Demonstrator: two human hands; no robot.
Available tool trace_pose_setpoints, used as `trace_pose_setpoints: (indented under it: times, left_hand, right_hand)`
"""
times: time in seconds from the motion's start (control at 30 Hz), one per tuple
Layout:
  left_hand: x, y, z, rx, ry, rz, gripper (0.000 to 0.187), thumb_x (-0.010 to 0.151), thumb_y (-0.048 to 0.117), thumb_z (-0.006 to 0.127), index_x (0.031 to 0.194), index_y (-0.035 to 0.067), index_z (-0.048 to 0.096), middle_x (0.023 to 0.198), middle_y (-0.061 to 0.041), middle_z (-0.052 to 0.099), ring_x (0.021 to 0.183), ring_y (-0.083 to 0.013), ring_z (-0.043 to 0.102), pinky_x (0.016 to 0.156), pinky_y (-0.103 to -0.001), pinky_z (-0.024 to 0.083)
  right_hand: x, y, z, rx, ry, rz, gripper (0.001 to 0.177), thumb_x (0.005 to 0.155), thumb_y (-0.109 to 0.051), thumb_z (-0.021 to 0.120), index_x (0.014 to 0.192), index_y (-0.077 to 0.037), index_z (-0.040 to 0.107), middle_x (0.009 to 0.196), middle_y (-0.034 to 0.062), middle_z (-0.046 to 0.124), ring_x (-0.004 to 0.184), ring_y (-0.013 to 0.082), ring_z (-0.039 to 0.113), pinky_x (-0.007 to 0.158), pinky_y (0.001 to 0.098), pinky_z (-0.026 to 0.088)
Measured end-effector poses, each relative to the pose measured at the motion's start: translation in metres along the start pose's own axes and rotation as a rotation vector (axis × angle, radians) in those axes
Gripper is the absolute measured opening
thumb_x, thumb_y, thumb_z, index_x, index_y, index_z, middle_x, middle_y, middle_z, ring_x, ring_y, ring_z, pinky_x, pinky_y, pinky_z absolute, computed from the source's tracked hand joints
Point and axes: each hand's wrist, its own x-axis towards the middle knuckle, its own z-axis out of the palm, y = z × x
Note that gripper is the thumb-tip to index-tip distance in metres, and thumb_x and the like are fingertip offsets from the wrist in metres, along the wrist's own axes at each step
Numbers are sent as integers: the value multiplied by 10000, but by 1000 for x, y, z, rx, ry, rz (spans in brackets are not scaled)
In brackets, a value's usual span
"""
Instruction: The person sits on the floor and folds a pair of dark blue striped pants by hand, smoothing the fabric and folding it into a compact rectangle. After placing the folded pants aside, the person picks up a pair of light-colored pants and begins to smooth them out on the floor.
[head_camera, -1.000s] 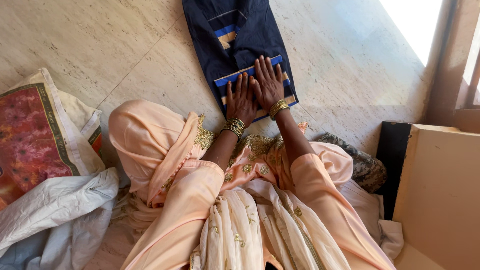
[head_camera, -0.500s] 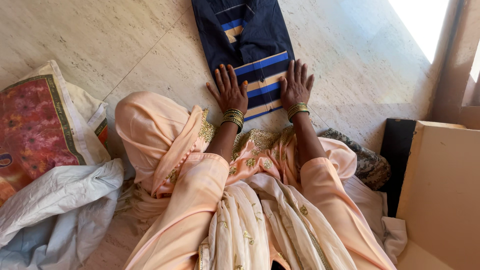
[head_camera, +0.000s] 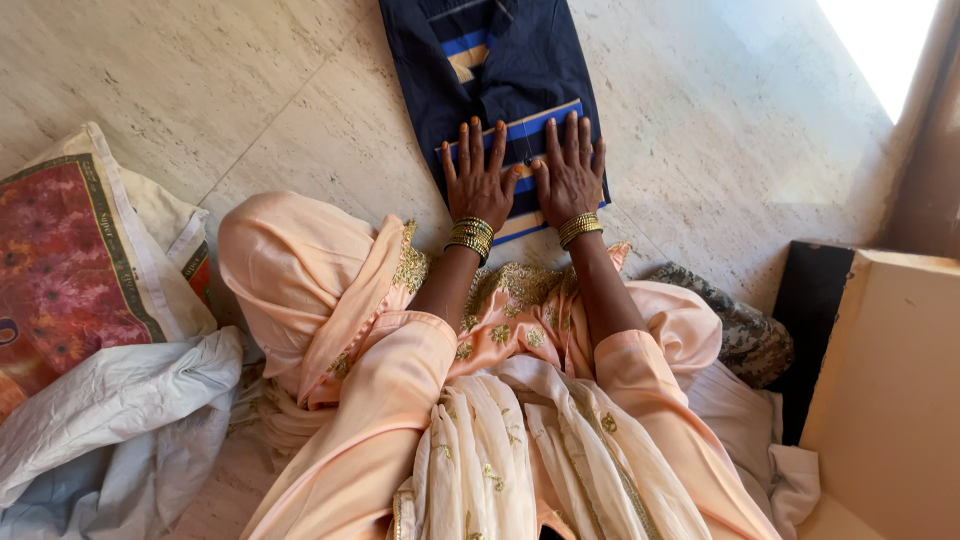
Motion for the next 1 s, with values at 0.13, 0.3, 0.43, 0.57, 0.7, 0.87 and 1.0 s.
trace_pose_setpoints:
  times: [0.13,0.3,0.43,0.57,0.7,0.87,1.0]
  left_hand:
    - [4,1,0,-24,-54,-15,692,1064,605,253,1650,262,112,1718,-158,96,1592,-303,87,1253,-578,10]
    - [3,-6,-12,-76,32,31,697,1074,603,235,1658,236,133,1723,-168,108,1589,-327,85,1250,-589,24]
    - [-3,-9,-20,-40,54,-85,707,1068,622,191,1664,243,185,1724,-133,142,1598,-322,95,1258,-608,49]
    - [5,-2,-21,-38,89,136,702,1066,624,178,1658,248,208,1726,-119,161,1598,-319,100,1260,-627,55]
    - [13,1,-20,32,37,224,715,1061,644,188,1645,231,191,1716,-128,172,1586,-332,112,1236,-646,60]
    - [16,4,-16,-37,-31,159,754,1026,684,231,1647,262,157,1706,-120,191,1569,-353,158,1236,-630,84]
    - [14,8,-7,-61,18,131,757,1026,687,247,1647,264,151,1703,-137,190,1563,-363,181,1236,-614,97]
  right_hand:
    - [5,0,-4,-8,-11,21,674,1080,-518,292,1647,-155,276,1718,150,154,1591,324,93,1262,520,0]
    - [-10,11,5,114,215,85,674,1092,-497,370,1644,-120,282,1714,167,185,1592,329,114,1281,509,60]
    - [-44,45,41,455,577,451,675,1123,-481,513,1634,-97,297,1695,221,313,1592,327,281,1314,492,287]
    - [-103,48,90,1224,401,817,484,1011,-355,759,1270,38,646,1173,215,712,908,215,682,707,317,579]
    - [-111,14,87,1719,208,914,463,851,-202,812,1192,-155,501,927,65,707,688,153,671,528,272,524]
    - [-85,-22,79,1685,293,1072,575,794,-187,845,1224,-149,466,813,38,669,591,155,658,465,295,526]
    - [-69,-16,81,1768,333,1077,383,826,-195,871,1045,-66,586,724,27,580,531,140,580,447,306,535]
